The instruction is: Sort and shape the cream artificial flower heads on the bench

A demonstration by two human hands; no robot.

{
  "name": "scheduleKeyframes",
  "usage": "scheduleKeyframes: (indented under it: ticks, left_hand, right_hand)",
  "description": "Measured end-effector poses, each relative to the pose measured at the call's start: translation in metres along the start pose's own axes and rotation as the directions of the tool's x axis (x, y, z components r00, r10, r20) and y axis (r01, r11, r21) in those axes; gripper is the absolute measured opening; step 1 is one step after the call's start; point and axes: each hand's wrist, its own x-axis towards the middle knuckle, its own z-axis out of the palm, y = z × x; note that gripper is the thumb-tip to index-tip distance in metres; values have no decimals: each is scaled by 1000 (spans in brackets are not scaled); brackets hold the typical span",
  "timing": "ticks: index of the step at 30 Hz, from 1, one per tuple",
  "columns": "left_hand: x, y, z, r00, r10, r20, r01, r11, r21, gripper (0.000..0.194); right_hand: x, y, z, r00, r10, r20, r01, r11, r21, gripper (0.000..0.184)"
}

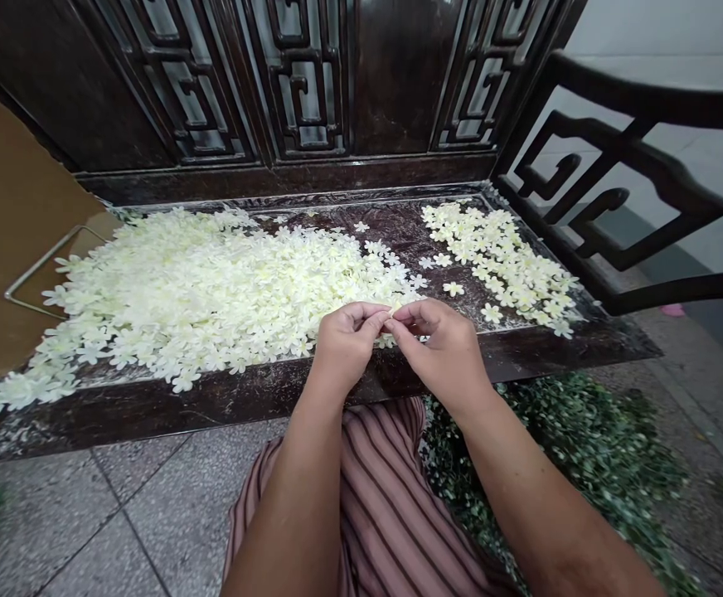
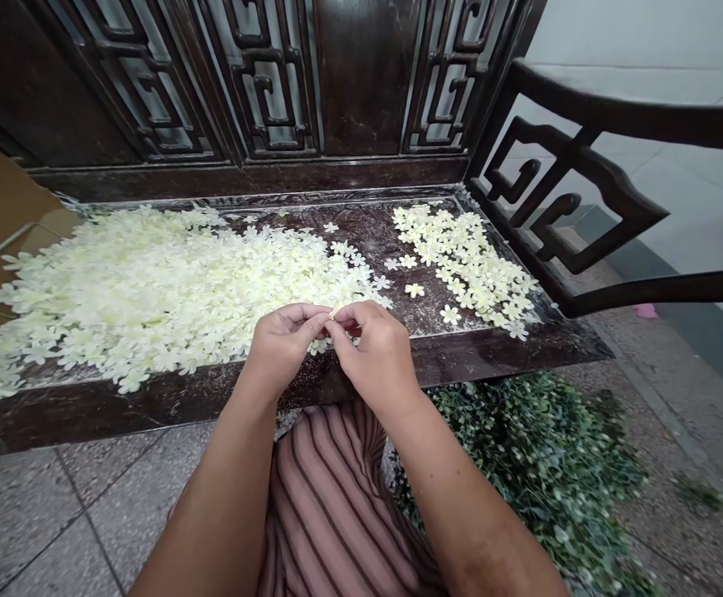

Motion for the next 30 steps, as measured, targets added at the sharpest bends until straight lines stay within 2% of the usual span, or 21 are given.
scheduleKeyframes:
  ticks: [5, 10, 14, 17, 20, 22, 24, 27, 30]
  left_hand:
    - [2, -2, -2, 999, 1, 46, -1, 1000, -6, 8]
    - [1, -4, -2, 998, 1, 70, -2, 1000, 15, 9]
    - [-1, -2, 0, 996, -4, 90, 3, 1000, 11, 9]
    - [-2, 1, 0, 994, 0, 105, 1, 1000, -11, 9]
    - [-2, 4, -2, 995, 1, 102, 1, 1000, -14, 10]
    - [-1, 5, -5, 998, -8, 67, 9, 1000, -13, 10]
    - [0, 6, -8, 1000, -19, -2, 19, 1000, -10, 10]
    - [3, 5, -12, 994, -13, -111, 15, 1000, 14, 10]
    - [5, 5, -11, 987, -13, -162, 21, 999, 43, 9]
  right_hand:
    - [2, 1, -3, 998, 32, 55, -31, 999, -13, 7]
    - [3, 6, -6, 994, 56, 90, -62, 996, 63, 9]
    - [5, 8, -5, 980, 151, 126, -173, 968, 181, 13]
    - [8, 5, -4, 955, 241, 172, -288, 890, 353, 13]
    - [12, 4, -5, 929, 283, 240, -369, 777, 510, 14]
    - [16, 5, -7, 916, 302, 265, -402, 696, 595, 14]
    - [20, 9, -10, 913, 348, 213, -398, 648, 649, 15]
    - [22, 12, -11, 907, 420, 46, -350, 686, 638, 18]
    - [18, 6, -6, 947, 322, 14, -282, 808, 517, 16]
